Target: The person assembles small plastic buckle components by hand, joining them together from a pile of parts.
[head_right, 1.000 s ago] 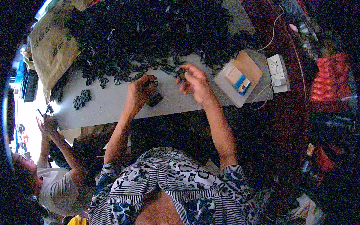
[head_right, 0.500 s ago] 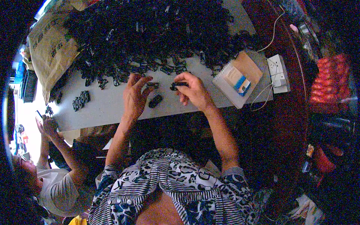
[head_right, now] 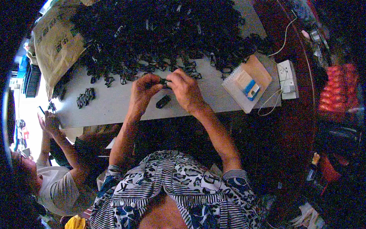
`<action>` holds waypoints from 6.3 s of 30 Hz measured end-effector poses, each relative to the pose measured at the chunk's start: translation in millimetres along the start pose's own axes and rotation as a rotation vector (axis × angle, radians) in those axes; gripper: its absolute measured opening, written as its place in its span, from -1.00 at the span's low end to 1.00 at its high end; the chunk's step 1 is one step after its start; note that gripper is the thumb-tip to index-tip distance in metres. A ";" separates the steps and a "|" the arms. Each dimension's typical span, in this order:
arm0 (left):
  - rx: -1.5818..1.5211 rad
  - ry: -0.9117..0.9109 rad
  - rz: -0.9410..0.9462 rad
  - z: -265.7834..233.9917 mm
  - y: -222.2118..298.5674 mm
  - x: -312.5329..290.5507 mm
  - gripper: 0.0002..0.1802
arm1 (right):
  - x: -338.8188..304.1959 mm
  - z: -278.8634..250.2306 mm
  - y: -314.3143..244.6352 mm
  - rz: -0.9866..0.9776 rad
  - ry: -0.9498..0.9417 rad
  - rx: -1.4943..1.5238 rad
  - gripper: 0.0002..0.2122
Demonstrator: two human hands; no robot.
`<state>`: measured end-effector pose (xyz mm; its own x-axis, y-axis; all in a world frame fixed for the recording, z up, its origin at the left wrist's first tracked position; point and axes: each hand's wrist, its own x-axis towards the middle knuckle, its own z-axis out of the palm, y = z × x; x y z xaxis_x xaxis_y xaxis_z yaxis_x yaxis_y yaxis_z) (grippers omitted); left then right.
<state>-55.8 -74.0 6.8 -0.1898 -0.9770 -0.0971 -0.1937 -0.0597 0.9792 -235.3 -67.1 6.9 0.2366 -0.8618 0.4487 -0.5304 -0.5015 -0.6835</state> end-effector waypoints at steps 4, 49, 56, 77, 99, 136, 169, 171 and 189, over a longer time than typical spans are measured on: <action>0.121 0.094 0.172 -8.3 -13.5 0.3 -0.76 | 4.0 2.2 2.2 0.111 -0.050 0.054 -0.84; 0.530 0.356 0.225 -27.0 -14.6 -19.0 -0.63 | -13.4 -5.4 4.3 -0.014 -0.198 -0.006 -0.70; 0.945 0.412 0.409 -24.6 -21.4 7.2 -0.67 | -25.5 -51.5 31.3 0.237 0.005 -0.274 -0.67; 0.314 -0.045 0.365 3.8 12.6 19.0 -0.73 | -0.5 -28.1 36.8 0.443 0.055 0.009 -0.75; 0.528 0.058 0.366 -6.9 -11.0 9.9 -0.69 | -16.8 -79.4 43.8 0.237 0.047 -0.472 -0.66; 0.483 0.086 0.384 -6.1 -16.4 11.9 -0.68 | 24.7 2.4 12.1 -0.159 -0.258 -0.231 -0.71; 0.789 0.284 0.440 11.6 -36.6 -67.5 -0.69 | 3.6 -0.1 -8.0 -0.095 -0.361 -0.324 -0.77; 0.810 0.308 0.404 11.5 -35.6 -72.7 -0.69 | -1.7 5.1 -14.3 -0.071 -0.354 -0.344 -0.77; 0.534 0.711 0.071 -92.7 -44.4 -77.9 -0.58 | 21.6 143.5 -71.6 -0.056 -0.271 -0.291 -0.75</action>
<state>56.8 -14.3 -12.6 0.3895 -0.8811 0.2682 -0.6605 -0.0643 0.7480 -75.4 -60.8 -17.0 0.4571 -0.8421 0.2863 -0.7097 -0.5394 -0.4532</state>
